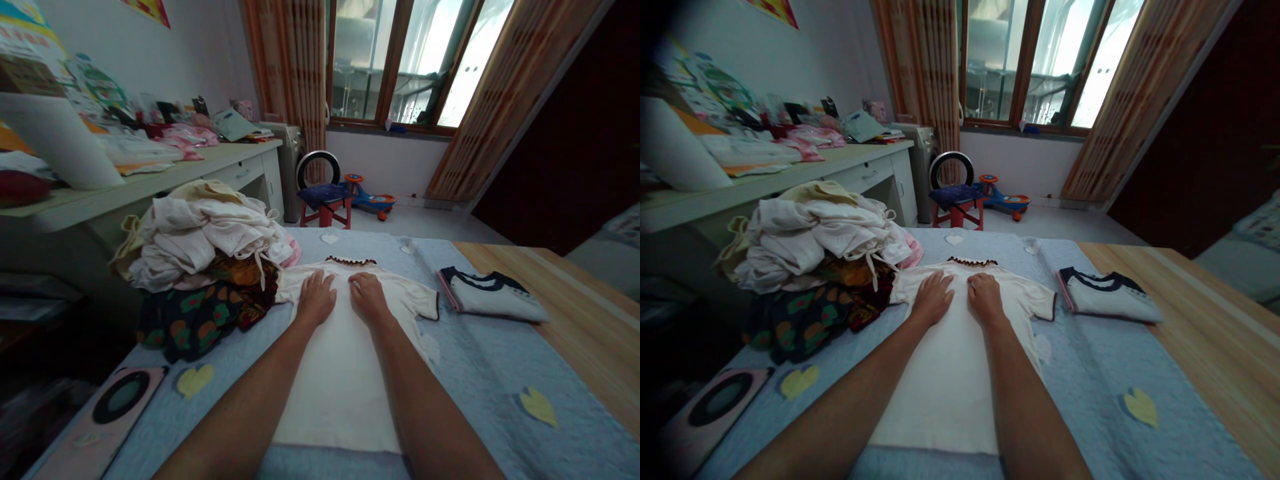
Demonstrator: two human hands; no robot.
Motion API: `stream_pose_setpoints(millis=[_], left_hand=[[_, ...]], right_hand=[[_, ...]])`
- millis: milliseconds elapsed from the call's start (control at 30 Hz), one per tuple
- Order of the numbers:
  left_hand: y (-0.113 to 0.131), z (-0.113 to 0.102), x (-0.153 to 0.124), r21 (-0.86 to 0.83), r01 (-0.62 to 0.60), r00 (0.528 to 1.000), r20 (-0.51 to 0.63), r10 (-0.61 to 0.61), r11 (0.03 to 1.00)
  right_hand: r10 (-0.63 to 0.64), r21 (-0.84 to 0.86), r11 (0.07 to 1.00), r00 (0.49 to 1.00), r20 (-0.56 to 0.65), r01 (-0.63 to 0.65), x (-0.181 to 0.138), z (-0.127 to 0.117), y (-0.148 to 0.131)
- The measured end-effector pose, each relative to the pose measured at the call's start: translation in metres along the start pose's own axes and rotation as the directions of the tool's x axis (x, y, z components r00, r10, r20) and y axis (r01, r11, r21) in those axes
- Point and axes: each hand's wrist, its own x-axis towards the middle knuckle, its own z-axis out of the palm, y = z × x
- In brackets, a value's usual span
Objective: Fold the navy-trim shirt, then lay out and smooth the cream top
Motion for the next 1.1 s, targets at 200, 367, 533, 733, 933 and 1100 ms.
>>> stream_pose_setpoints(millis=[200, 367, 533, 733, 933, 1100], left_hand=[[-0.001, 0.001, 0.000, -0.005, -0.009, 1.000, -0.026, 0.009, 1.000], [-0.001, 0.000, 0.000, -0.021, -0.016, 1.000, -0.027, 0.016, 1.000], [-0.001, -0.001, 0.000, -0.042, -0.024, 0.999, -0.031, 0.023, 0.999], [-0.001, -0.002, -0.002, -0.046, -0.034, 0.997, -0.074, 0.030, 0.998], [0.000, 0.000, -0.002, -0.065, -0.188, 0.980, -0.080, 0.183, 0.980], [-0.003, 0.006, 0.000, -0.102, -0.188, 0.981, -0.070, 0.182, 0.977]], right_hand=[[0.026, -0.086, 0.996, 0.998, 0.051, -0.021, -0.002, 0.000, -0.007], [0.112, -0.201, 0.976, 0.983, 0.146, -0.082, -0.004, -0.004, -0.014], [0.254, -0.268, 0.945, 0.936, 0.245, -0.187, -0.005, -0.006, -0.017], [0.298, -0.283, 0.932, 0.924, 0.240, -0.226, -0.004, -0.003, -0.016], [0.209, -0.205, 0.961, 0.972, 0.104, -0.185, -0.005, 0.001, -0.009], [0.056, -0.049, 0.997, 0.998, -0.031, -0.058, 0.000, -0.002, -0.007]])
